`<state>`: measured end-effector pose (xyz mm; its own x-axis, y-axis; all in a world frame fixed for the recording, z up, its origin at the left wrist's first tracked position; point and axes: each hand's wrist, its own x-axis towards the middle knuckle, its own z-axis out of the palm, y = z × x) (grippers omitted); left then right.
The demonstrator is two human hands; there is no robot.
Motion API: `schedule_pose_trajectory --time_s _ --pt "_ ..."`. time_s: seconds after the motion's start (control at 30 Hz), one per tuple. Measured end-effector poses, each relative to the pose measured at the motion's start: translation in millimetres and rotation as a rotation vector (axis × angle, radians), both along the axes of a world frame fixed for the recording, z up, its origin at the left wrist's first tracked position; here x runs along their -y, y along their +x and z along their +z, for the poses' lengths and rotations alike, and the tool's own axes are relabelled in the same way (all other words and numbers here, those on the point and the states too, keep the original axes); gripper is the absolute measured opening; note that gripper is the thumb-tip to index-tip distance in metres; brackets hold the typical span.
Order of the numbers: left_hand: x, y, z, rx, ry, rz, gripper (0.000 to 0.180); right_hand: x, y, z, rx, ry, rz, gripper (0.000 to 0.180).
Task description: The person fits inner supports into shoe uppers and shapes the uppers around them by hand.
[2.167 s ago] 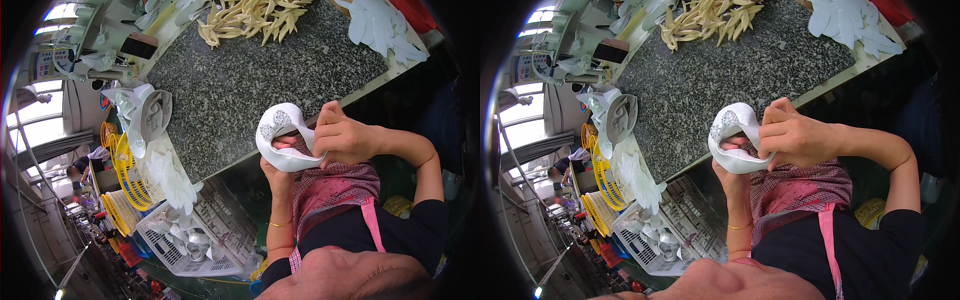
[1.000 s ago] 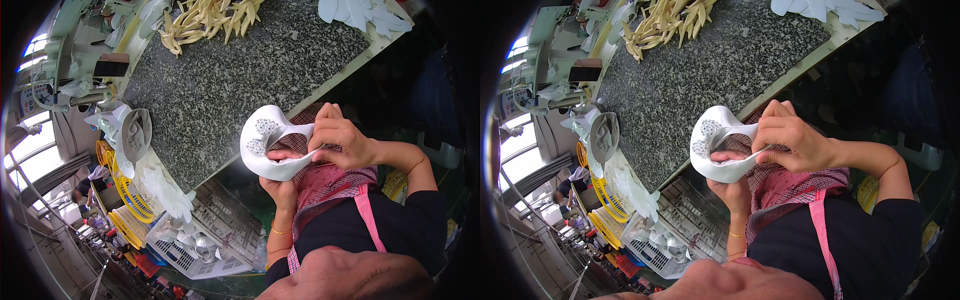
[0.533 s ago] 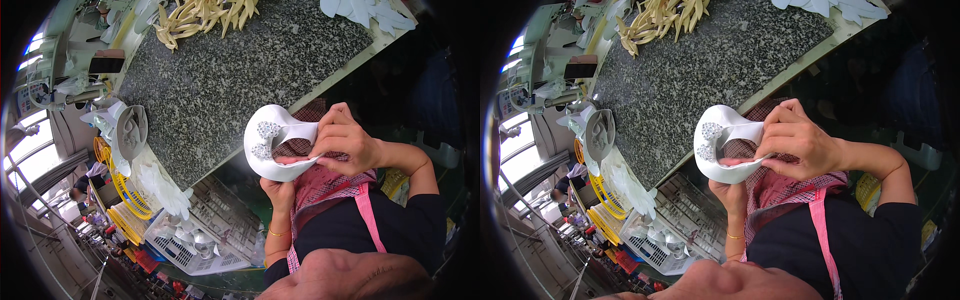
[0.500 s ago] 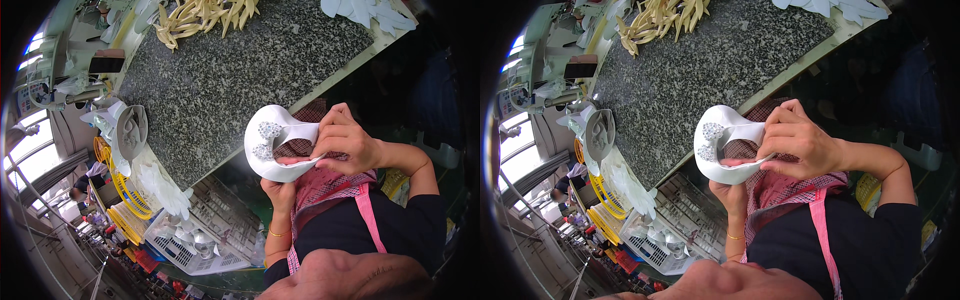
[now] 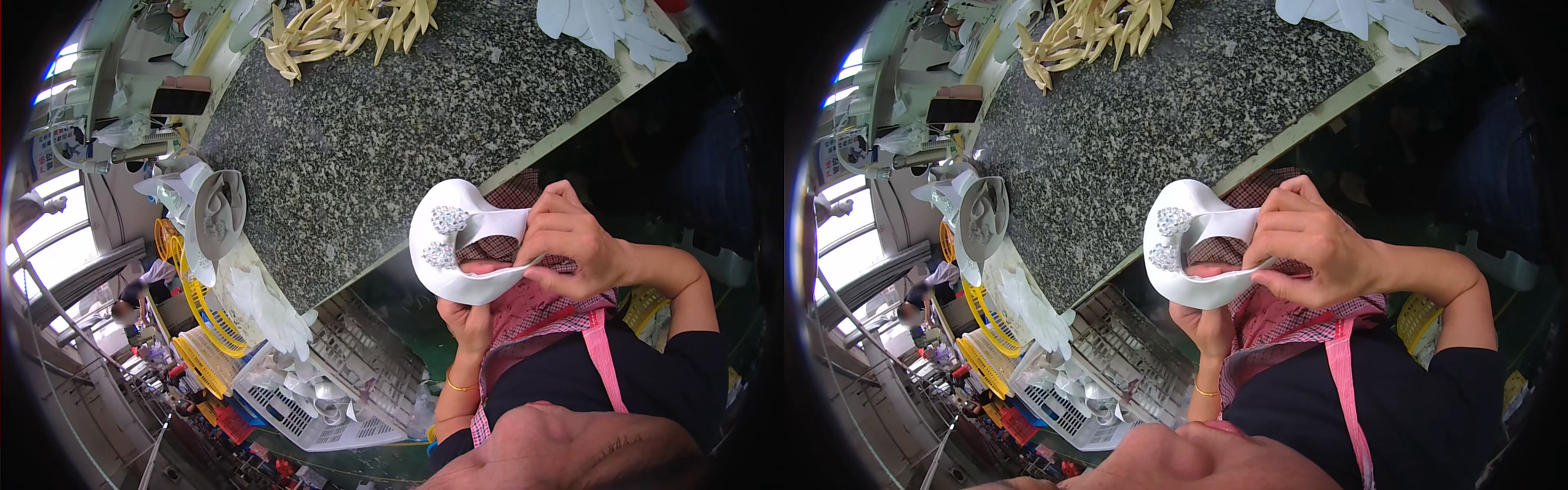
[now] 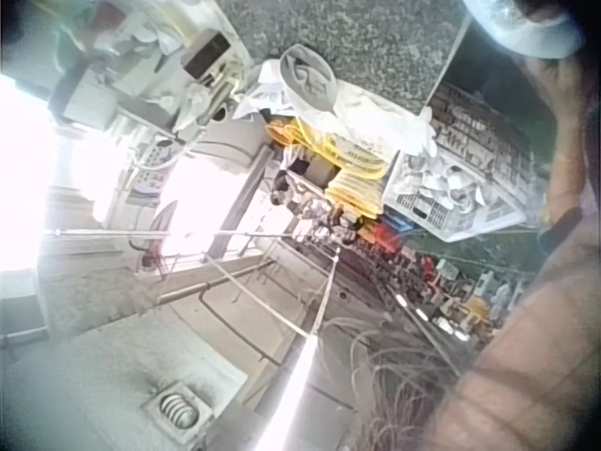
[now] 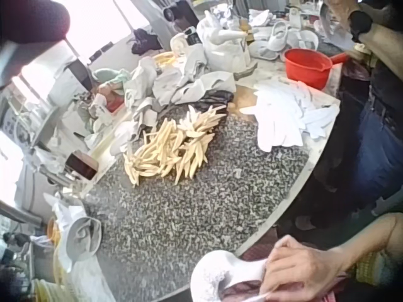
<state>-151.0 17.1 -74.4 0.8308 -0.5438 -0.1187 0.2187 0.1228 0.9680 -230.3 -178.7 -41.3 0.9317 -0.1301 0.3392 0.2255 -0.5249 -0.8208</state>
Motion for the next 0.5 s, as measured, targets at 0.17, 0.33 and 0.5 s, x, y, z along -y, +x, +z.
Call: schedule_pose_trajectory --time_s 0.17,0.33,0.5 --pt "1 1 -3 -0.005 0.014 -0.091 0.023 -4 -1 -4 -0.022 0.05 -0.024 0.018" --pt "12 5 -17 -0.505 -0.394 -0.218 0.036 1 0 -3 0.005 0.09 0.005 0.018" --pt "15 24 7 -0.322 -0.323 -0.218 0.03 12 8 0 0.07 0.059 0.076 0.019"
